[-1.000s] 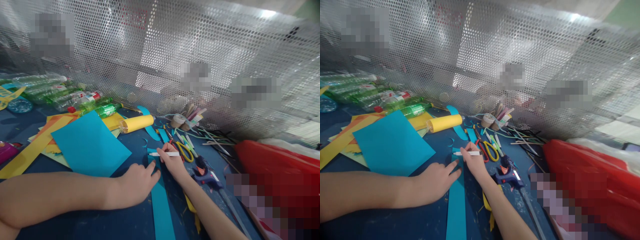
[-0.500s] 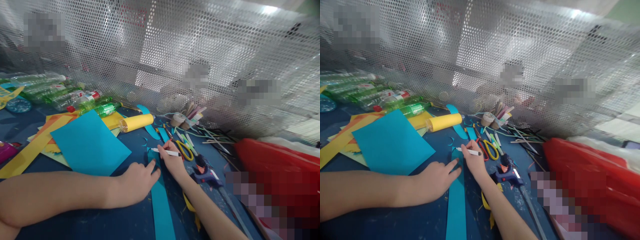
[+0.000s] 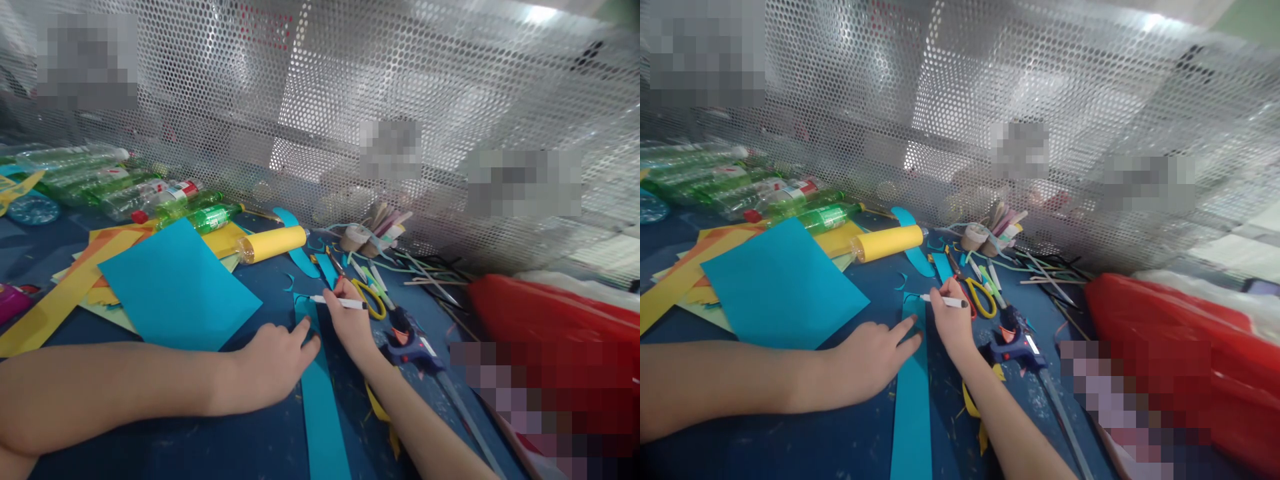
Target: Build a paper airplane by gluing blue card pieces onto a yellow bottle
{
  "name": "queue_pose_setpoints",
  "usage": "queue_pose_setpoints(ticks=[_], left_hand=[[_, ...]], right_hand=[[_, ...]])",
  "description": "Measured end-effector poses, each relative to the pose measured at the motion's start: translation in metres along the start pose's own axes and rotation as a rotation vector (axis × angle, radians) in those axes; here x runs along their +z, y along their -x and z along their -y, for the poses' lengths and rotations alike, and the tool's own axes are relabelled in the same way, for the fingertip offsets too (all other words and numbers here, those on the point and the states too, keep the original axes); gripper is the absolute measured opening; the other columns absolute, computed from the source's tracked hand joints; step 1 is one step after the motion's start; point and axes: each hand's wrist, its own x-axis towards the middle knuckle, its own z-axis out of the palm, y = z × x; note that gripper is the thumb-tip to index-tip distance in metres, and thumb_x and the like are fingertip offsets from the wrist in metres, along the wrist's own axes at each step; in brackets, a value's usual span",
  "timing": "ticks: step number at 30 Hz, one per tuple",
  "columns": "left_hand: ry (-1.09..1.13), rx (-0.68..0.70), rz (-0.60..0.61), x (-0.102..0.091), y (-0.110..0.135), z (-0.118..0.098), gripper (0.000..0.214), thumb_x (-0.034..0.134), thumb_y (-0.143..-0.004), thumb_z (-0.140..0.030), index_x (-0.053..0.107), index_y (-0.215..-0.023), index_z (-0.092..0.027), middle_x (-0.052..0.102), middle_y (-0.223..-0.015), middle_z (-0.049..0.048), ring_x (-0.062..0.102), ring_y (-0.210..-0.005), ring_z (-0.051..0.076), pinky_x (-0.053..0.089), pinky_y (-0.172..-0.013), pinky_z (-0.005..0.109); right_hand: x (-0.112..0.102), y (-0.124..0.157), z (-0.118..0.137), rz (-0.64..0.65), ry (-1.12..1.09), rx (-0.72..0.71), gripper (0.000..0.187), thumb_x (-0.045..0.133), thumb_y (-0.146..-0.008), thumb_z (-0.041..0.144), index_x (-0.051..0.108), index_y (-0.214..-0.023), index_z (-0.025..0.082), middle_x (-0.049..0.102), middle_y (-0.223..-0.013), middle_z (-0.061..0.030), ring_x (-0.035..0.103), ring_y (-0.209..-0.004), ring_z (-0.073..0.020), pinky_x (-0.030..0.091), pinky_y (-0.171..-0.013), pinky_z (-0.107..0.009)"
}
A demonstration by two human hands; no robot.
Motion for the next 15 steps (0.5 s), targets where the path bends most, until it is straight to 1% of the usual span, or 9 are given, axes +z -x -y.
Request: queue_pose_setpoints(ticks=[2,5,15], left_hand=[[0.006,0.000,0.012,-0.0008,-0.0002,-0.0002,0.060,0.049,-0.078,-0.030,0.033,-0.135,-0.018,0.034,-0.140,0.0189,0.061,-0.069,0.022,0.041,-0.049,0.032],[0.007,0.001,0.031,-0.0017,-0.0005,-0.0002,0.061,0.049,-0.079,-0.032,0.031,-0.136,-0.018,0.032,-0.140,0.0198,0.061,-0.069,0.022,0.041,-0.049,0.033],[-0.001,0.007,0.045,-0.0021,-0.0010,0.0000,0.062,0.049,-0.079,-0.033,0.031,-0.136,-0.019,0.031,-0.141,0.0203,0.061,-0.069,0.022,0.042,-0.049,0.032]], right_hand=[[-0.0006,-0.0004,0.0009,-0.021,0.013,-0.007,0.027,0.052,-0.072,0.023,0.030,-0.055,0.023,0.032,-0.051,0.0067,0.032,-0.052,-0.0122,0.026,-0.053,-0.027],[-0.0014,-0.0013,-0.0005,-0.018,0.006,-0.004,0.026,0.051,-0.071,0.022,0.030,-0.056,0.023,0.032,-0.052,0.0067,0.032,-0.052,-0.0123,0.027,-0.054,-0.027],[-0.0044,-0.0013,-0.0047,-0.007,-0.061,0.063,0.023,0.048,-0.069,0.022,0.029,-0.057,0.023,0.029,-0.051,0.0072,0.029,-0.052,-0.0120,0.025,-0.052,-0.027]])
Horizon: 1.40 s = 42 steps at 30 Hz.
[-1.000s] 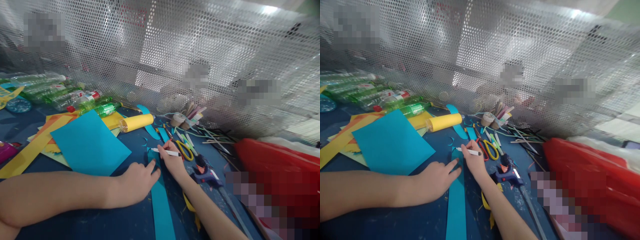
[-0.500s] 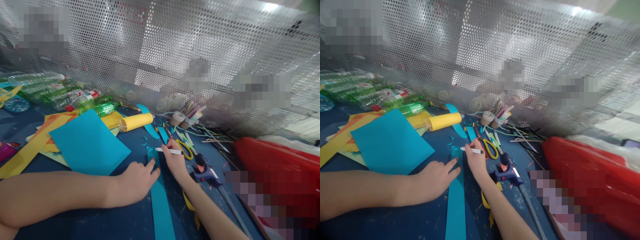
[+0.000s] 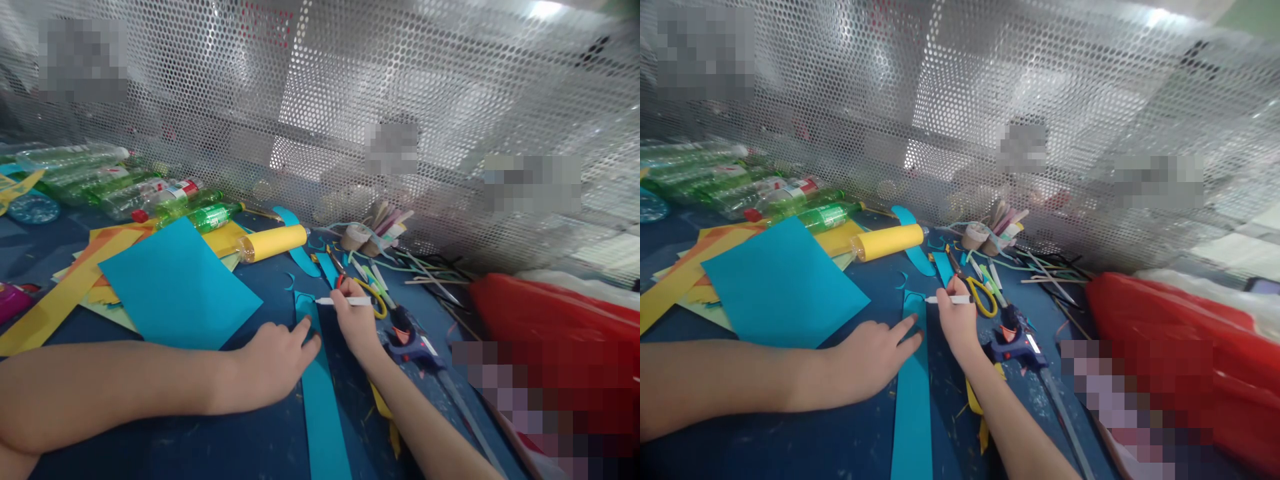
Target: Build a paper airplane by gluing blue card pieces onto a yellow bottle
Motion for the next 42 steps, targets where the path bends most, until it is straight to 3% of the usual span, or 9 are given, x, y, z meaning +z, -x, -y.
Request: queue_pose_setpoints(ticks=[21,26,32,42], left_hand=[[0.005,-0.002,0.000,0.003,0.000,0.000,0.063,0.049,-0.080,-0.033,0.028,-0.138,-0.019,0.029,-0.142,0.0210,0.061,-0.069,0.020,0.040,-0.050,0.030],[0.009,0.002,-0.022,0.005,0.001,0.000,0.063,0.051,-0.079,-0.031,0.030,-0.137,-0.018,0.029,-0.141,0.0217,0.061,-0.068,0.022,0.039,-0.049,0.033],[0.005,-0.009,-0.042,0.005,0.001,0.000,0.061,0.049,-0.079,-0.032,0.031,-0.136,-0.018,0.033,-0.140,0.0198,0.061,-0.070,0.022,0.040,-0.049,0.032],[-0.005,0.005,-0.042,-0.003,0.002,0.001,0.060,0.049,-0.078,-0.031,0.033,-0.134,-0.015,0.035,-0.139,0.0200,0.062,-0.068,0.023,0.041,-0.047,0.032]], right_hand=[[-0.003,-0.002,-0.008,0.030,-0.110,-0.027,0.027,0.051,-0.070,0.023,0.028,-0.056,0.023,0.027,-0.050,0.0072,0.027,-0.049,-0.0102,0.025,-0.046,-0.025],[0.000,-0.001,-0.009,-0.035,-0.289,0.101,0.025,0.052,-0.072,0.024,0.031,-0.057,0.023,0.026,-0.048,0.0084,0.026,-0.043,-0.0088,0.022,-0.042,-0.023],[0.002,0.005,0.003,0.158,-0.303,0.068,0.028,0.058,-0.076,0.033,0.039,-0.058,0.022,0.039,-0.044,0.0075,0.035,-0.044,-0.0092,0.027,-0.045,-0.024],[0.003,0.003,-0.003,0.134,-0.347,0.086,0.030,0.058,-0.077,0.035,0.039,-0.058,0.022,0.036,-0.042,0.0088,0.032,-0.041,-0.0085,0.023,-0.043,-0.024]])
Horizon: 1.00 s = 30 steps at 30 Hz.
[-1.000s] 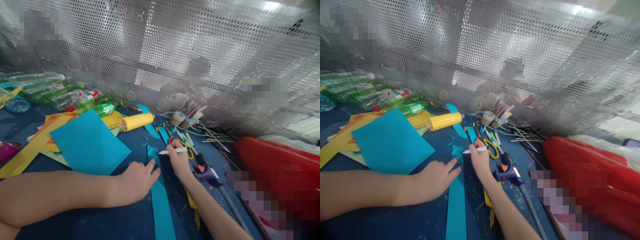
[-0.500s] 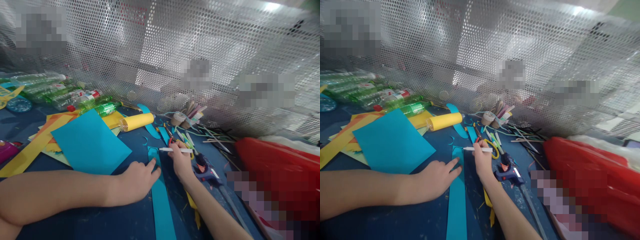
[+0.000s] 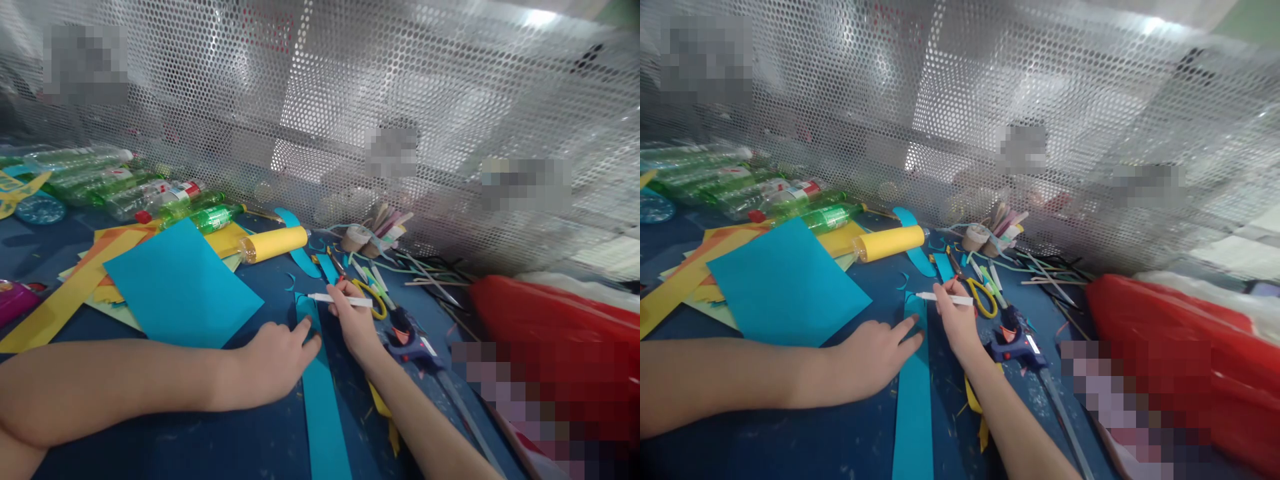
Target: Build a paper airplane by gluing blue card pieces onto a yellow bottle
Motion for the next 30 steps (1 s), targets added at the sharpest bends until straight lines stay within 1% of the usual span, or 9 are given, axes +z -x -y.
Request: queue_pose_setpoints(ticks=[3,7,12,15,21,25,27,29,30], left_hand=[[-0.009,0.001,-0.001,0.000,0.000,0.000,0.058,0.047,-0.079,-0.029,0.034,-0.134,-0.016,0.036,-0.139,0.0191,0.062,-0.068,0.023,0.042,-0.047,0.032],[-0.008,0.001,-0.002,0.002,-0.001,0.000,0.058,0.046,-0.079,-0.029,0.033,-0.134,-0.017,0.037,-0.139,0.0183,0.062,-0.068,0.023,0.042,-0.047,0.032],[-0.004,0.003,-0.006,0.004,-0.001,0.000,0.058,0.045,-0.080,-0.029,0.031,-0.135,-0.016,0.037,-0.138,0.0189,0.062,-0.069,0.023,0.042,-0.047,0.033],[-0.002,-0.002,-0.016,0.005,-0.001,-0.001,0.058,0.044,-0.079,-0.028,0.032,-0.134,-0.017,0.036,-0.138,0.0184,0.062,-0.068,0.024,0.042,-0.047,0.034],[-0.004,0.008,-0.012,0.002,0.001,0.000,0.060,0.049,-0.077,-0.030,0.034,-0.133,-0.016,0.037,-0.137,0.0198,0.062,-0.068,0.023,0.044,-0.047,0.034],[-0.005,0.018,-0.043,-0.004,0.001,0.003,0.062,0.051,-0.076,-0.026,0.032,-0.134,-0.016,0.045,-0.129,0.0189,0.061,-0.065,0.021,0.044,-0.047,0.032],[0.011,0.044,-0.063,-0.008,0.002,0.006,0.063,0.052,-0.074,-0.021,0.032,-0.134,-0.015,0.045,-0.128,0.0185,0.061,-0.064,0.019,0.043,-0.047,0.031],[0.068,0.124,-0.093,-0.014,0.001,0.009,0.061,0.050,-0.075,-0.018,0.033,-0.133,-0.018,0.041,-0.134,0.0159,0.061,-0.067,0.018,0.042,-0.048,0.029],[0.111,0.181,-0.108,-0.016,0.001,0.011,0.058,0.048,-0.077,-0.018,0.033,-0.133,-0.021,0.039,-0.136,0.0130,0.061,-0.070,0.017,0.042,-0.048,0.028]], right_hand=[[0.001,0.001,0.000,0.039,0.033,-0.024,0.032,0.061,-0.075,0.034,0.038,-0.058,0.022,0.039,-0.040,0.0090,0.031,-0.040,-0.0081,0.024,-0.043,-0.023],[0.002,0.002,0.002,0.091,0.032,-0.017,0.030,0.062,-0.075,0.033,0.039,-0.060,0.022,0.041,-0.039,0.0095,0.033,-0.039,-0.0081,0.026,-0.044,-0.023],[0.004,0.003,0.005,0.106,0.062,0.002,0.029,0.062,-0.075,0.033,0.040,-0.060,0.022,0.043,-0.039,0.0089,0.035,-0.039,-0.0081,0.026,-0.045,-0.023],[0.003,0.003,0.006,0.092,0.035,0.004,0.030,0.061,-0.076,0.032,0.039,-0.059,0.022,0.042,-0.039,0.0091,0.034,-0.039,-0.0079,0.025,-0.044,-0.023],[0.000,0.000,0.002,-0.007,-0.061,0.021,0.032,0.060,-0.076,0.031,0.037,-0.055,0.021,0.038,-0.039,0.0090,0.031,-0.040,-0.0075,0.023,-0.044,-0.023],[-0.001,-0.002,0.000,-0.026,-0.145,0.039,0.032,0.061,-0.075,0.031,0.038,-0.055,0.021,0.036,-0.039,0.0091,0.030,-0.041,-0.0074,0.021,-0.043,-0.023],[-0.001,-0.003,-0.001,-0.035,-0.166,0.047,0.032,0.061,-0.075,0.031,0.039,-0.056,0.021,0.036,-0.039,0.0090,0.030,-0.041,-0.0074,0.021,-0.043,-0.023],[-0.001,-0.003,-0.002,-0.039,-0.165,0.053,0.031,0.061,-0.075,0.032,0.039,-0.056,0.021,0.036,-0.039,0.0089,0.031,-0.040,-0.0076,0.020,-0.042,-0.023],[-0.001,-0.003,-0.002,-0.040,-0.161,0.052,0.031,0.061,-0.075,0.032,0.039,-0.057,0.021,0.037,-0.039,0.0087,0.031,-0.040,-0.0076,0.019,-0.042,-0.023]])
